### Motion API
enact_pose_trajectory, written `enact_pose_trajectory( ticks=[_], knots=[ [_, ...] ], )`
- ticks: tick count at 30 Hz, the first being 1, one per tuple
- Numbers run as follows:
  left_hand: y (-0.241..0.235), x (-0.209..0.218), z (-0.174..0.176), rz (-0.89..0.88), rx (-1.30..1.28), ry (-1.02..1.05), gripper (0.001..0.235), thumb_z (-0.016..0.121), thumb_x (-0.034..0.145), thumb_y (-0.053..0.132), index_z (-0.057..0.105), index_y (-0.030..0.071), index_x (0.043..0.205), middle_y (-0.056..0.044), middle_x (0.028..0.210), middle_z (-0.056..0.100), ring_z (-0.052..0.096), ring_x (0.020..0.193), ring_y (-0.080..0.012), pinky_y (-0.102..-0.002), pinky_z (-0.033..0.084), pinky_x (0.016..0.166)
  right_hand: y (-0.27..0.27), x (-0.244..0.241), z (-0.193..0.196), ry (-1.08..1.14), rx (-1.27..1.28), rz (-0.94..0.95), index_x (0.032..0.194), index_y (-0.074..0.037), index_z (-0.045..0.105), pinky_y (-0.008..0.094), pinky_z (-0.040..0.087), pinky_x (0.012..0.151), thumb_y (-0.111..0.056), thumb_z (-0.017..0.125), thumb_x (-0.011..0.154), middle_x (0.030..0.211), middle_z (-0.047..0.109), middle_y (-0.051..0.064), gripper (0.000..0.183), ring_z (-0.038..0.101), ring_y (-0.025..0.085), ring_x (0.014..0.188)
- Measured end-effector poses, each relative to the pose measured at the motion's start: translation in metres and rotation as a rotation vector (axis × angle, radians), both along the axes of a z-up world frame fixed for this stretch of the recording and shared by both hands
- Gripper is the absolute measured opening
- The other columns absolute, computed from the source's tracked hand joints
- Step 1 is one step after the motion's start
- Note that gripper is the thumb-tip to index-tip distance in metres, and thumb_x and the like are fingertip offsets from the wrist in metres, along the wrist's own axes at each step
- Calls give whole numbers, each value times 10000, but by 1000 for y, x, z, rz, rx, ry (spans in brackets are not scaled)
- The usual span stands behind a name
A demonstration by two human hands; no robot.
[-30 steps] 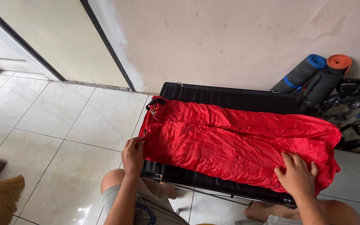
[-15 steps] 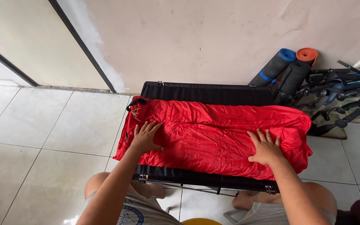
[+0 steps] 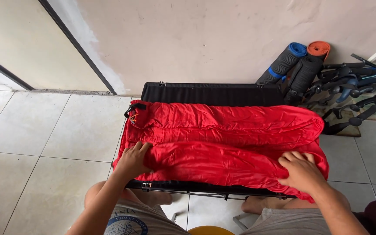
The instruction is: The person unfolds a red sleeping bag on top of an open suitcase, then folds it into a compact bundle. They then place the folded sleeping bag into the suitcase.
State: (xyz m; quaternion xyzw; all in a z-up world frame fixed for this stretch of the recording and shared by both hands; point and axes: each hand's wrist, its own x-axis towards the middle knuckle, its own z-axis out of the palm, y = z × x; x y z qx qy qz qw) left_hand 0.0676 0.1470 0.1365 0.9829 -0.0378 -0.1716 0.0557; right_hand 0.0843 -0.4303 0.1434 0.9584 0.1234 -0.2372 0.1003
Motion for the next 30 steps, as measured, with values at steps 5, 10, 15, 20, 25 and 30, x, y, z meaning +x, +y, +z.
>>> enact_pose_trajectory(
  ticks=[5, 10, 15, 20, 25, 30],
  knots=[
    [0, -26, 6, -52, 136, 61, 947, 940, 598, 602, 563, 337, 1425, -9, 1315, 536, 569, 1278, -293, -436, 449, 1040, -10, -8, -14, 100, -27, -37, 1568, -351, 374, 460, 312, 1181, -529, 730, 875, 1506, 588, -38, 799, 513, 153, 1454],
    [7, -1, -28, -148, 145, 4, 1076, 1037, 599, 558, 500, 299, 1494, -108, 1711, 159, 117, 1584, -403, -696, 223, 1229, 1, 24, -34, 123, -103, -84, 1635, -361, 179, 428, 349, 1136, -473, 857, 840, 1632, 378, 53, 1051, 493, 203, 1458],
    [-10, 29, -1, 31, -33, 253, 1121, 1008, 606, 327, 456, 188, 1571, -138, 1506, 540, 508, 1413, -443, -500, 460, 1164, 11, 65, -53, 214, -48, -143, 1491, -196, 590, 565, 311, 1146, -323, 948, 662, 1484, 654, 100, 911, 590, 290, 1404],
    [18, 73, -69, 47, 48, 176, 1063, 978, 616, 431, 481, 227, 1533, -76, 1472, 580, 558, 1378, -365, -487, 521, 1098, 5, 104, -78, 149, -79, -101, 1226, -235, 773, 520, 432, 1064, -355, 910, 652, 1273, 780, 33, 602, 695, 270, 1260],
    [12, 79, -33, 63, 153, -351, 353, 693, 849, 257, 630, 192, 1190, -38, 1175, 609, 627, 1150, -322, -488, 643, 802, 20, 120, -38, -55, -38, -116, 1415, -237, 659, 565, 405, 1131, -292, 677, 892, 1402, 717, 48, 526, 645, 286, 1342],
    [34, 75, -29, 11, 211, -965, 319, 717, 764, 285, 614, 185, 1050, -27, 1022, 553, 611, 1002, -280, -412, 595, 706, 23, 104, -12, -683, -72, -43, 1378, -222, 540, 437, 414, 975, -412, 830, 807, 1229, 549, 24, 668, 553, 250, 1216]
  ],
)
